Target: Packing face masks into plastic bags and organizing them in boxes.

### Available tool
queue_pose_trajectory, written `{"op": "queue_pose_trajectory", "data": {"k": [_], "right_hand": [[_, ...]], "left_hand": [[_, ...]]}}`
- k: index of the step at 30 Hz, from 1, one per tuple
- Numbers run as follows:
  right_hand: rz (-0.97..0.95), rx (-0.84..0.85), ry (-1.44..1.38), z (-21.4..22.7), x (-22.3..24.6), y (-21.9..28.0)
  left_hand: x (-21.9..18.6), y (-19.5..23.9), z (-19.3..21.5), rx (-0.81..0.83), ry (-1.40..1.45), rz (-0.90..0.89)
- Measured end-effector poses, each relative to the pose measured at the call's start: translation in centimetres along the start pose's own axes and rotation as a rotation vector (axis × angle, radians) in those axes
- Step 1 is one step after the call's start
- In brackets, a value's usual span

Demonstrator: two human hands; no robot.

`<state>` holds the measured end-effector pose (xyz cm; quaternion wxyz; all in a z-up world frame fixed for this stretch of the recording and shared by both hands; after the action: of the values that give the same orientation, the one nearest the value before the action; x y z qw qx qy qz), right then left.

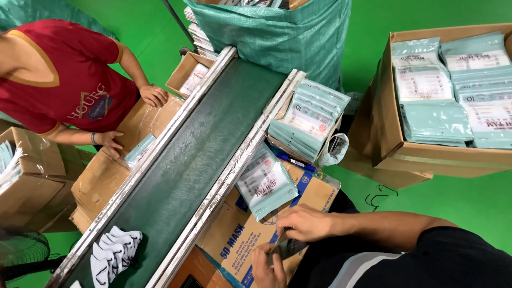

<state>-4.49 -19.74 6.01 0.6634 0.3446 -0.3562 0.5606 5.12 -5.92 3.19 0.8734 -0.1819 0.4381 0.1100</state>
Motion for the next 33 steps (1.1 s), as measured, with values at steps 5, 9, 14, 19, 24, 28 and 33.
{"op": "queue_pose_trajectory", "data": {"k": [5, 9, 14, 19, 24, 28, 33], "right_hand": [[-0.002, 0.09, -0.083, 1.5, 2.0, -0.3], [0.052, 0.078, 0.017, 0.5, 0.4, -0.3], [0.093, 0.02, -0.021, 0.7, 0.7, -0.6], [0.053, 0.093, -0.014, 1.2, 1.1, -1.6], [0.077, 0.109, -0.037, 2.4, 2.0, -2.8], [0.058, 0.11, 0.101, 2.8, -0.1, -5.9], [-0.067, -0.307, -0.143, 15.9, -6.8, -10.2]], "left_hand": [[-0.9, 0.1, 0.1, -0.03, -0.181, 0.004], [0.0, 0.4, 0.3, -0.072, -0.102, 0.055], [0.6, 1.2, 0.7, -0.022, -0.179, 0.026], [-0.7, 1.0, 1.9, -0.03, -0.21, 0.016], [2.4, 2.2, 2.4, -0.032, -0.128, 0.086], [3.3, 3.3, 4.1, -0.202, -0.284, 0.156], [12.1, 7.3, 8.7, -0.483, -0.17, 0.588]]}}
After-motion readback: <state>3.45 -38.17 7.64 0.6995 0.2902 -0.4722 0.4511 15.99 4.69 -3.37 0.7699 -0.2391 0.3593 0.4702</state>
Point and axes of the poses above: each hand's wrist, its own y-axis away from the middle knuckle, its own z-axis out of the back of the hand, x = y × z, the point moved 8 cm from there along -y, towards the middle knuckle, and after that the axes turned 14 degrees about x, right-handed, at the moved point
